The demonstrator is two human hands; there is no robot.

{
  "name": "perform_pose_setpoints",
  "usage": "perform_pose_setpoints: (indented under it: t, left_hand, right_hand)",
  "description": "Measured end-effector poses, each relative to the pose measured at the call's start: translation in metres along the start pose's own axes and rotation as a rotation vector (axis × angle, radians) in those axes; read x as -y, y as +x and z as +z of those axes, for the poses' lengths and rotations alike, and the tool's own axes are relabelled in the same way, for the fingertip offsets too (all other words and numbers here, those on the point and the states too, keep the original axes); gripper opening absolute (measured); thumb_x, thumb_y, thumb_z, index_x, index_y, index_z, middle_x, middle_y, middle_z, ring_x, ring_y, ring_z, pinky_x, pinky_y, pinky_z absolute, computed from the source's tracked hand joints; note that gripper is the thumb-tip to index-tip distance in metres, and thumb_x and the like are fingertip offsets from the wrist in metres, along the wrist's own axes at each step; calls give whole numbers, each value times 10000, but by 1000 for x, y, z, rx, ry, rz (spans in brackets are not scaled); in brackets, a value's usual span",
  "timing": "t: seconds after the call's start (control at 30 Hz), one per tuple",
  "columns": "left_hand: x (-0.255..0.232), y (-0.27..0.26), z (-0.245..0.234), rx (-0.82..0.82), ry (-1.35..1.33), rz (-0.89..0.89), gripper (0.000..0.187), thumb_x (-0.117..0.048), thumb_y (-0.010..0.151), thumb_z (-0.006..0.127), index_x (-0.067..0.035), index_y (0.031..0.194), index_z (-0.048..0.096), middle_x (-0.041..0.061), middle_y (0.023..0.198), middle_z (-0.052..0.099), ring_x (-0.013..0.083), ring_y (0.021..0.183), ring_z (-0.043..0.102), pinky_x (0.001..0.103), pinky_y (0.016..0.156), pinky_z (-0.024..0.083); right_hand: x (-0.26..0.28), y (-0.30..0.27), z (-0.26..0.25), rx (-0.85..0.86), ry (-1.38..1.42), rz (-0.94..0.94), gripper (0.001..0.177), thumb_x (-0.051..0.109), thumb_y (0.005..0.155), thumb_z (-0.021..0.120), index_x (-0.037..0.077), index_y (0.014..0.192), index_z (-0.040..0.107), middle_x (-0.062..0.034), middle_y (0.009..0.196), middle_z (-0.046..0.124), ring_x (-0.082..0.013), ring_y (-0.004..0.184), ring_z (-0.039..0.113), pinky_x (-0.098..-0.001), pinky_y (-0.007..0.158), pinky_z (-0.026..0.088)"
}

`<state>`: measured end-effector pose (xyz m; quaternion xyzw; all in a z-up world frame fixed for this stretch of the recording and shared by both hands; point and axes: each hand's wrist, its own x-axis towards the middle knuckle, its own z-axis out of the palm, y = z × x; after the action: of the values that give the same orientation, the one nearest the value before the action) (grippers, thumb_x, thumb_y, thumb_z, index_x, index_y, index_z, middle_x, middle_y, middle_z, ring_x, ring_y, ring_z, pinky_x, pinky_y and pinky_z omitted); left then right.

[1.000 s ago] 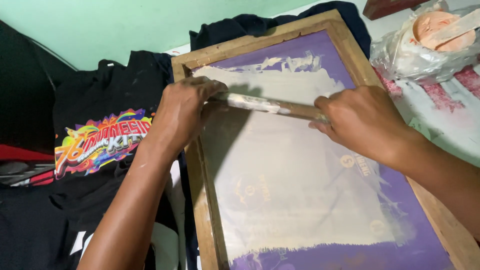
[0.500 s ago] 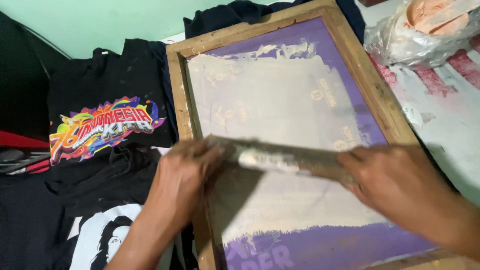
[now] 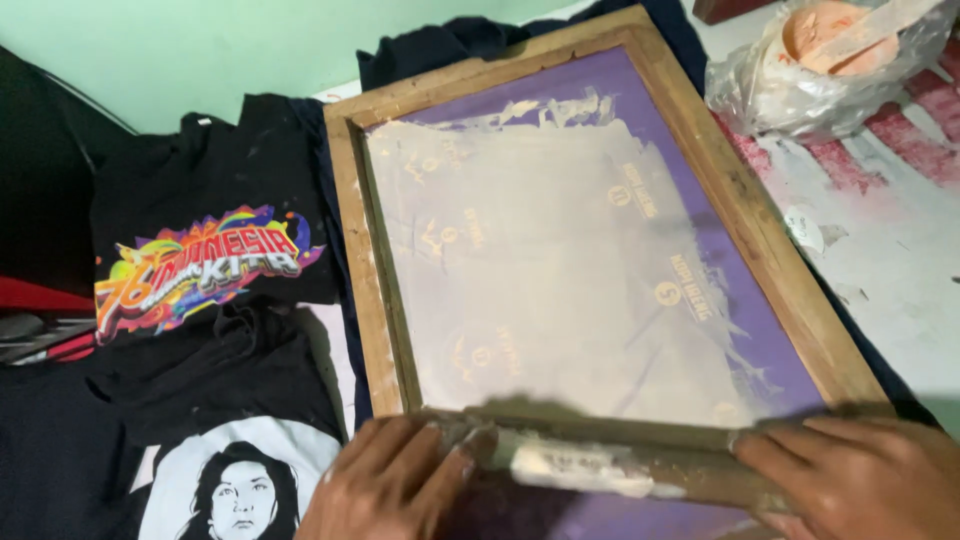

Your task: The person scoops orange ink from a container and spreads it across a screen printing frame using a squeegee. They repeatedly pull the squeegee across the screen to transfer the ink onto a black t-shirt placed underneath.

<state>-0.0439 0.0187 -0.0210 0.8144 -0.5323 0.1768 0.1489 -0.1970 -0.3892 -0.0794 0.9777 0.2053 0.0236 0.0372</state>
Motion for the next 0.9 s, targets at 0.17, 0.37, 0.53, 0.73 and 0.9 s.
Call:
perform_pose_setpoints:
  t: [0.17, 0.37, 0.53, 0.73, 0.9]
  left_hand:
    - [54, 67, -18, 92, 73, -71, 165, -113, 867, 665, -130, 1029, 640, 94, 871, 598, 339, 826, 593, 456, 733, 481]
    - [155, 150, 4, -36, 28, -29, 155, 33, 919, 634, -85, 1008, 679, 145, 869, 690, 376, 758, 637, 495, 579, 473]
    - [211, 184, 31, 21, 32, -138, 247, -49, 895, 716, -23, 1137, 757, 164, 970, 741, 387, 804, 674, 494, 612, 501]
    - [235, 180, 42, 19, -29, -143, 280, -114, 888, 692, -34, 1154, 732, 163, 1008, 718, 436, 853, 647, 509, 654, 459]
    - [235, 180, 40, 49, -28, -204, 198, -155, 890, 716, -85, 1074, 739, 120, 945, 709, 411, 808, 639, 491, 632, 435]
  right_hand:
    - [-29, 100, -70, 244, -122, 318, 429, 681, 842, 568, 516, 1237, 599, 113, 747, 798, -73, 451, 777, -292, 387, 668]
    - [-76, 222, -95, 210, 163, 373, 314, 413, 1002, 588, 274, 1272, 665, 6, 648, 768, -116, 389, 690, -255, 358, 611]
    - [-108, 280, -82, 145, -2, 296, 473, 568, 979, 621, 212, 1283, 688, -25, 705, 769, -190, 581, 755, -357, 602, 646]
    - [-120, 302, -66, 65, -47, 311, 546, 725, 900, 599, 223, 1062, 739, -150, 902, 764, -459, 868, 708, -557, 766, 517]
    - [-115, 304, -77, 162, -23, 346, 456, 670, 860, 643, 263, 1045, 737, -103, 936, 777, -406, 917, 715, -520, 772, 516]
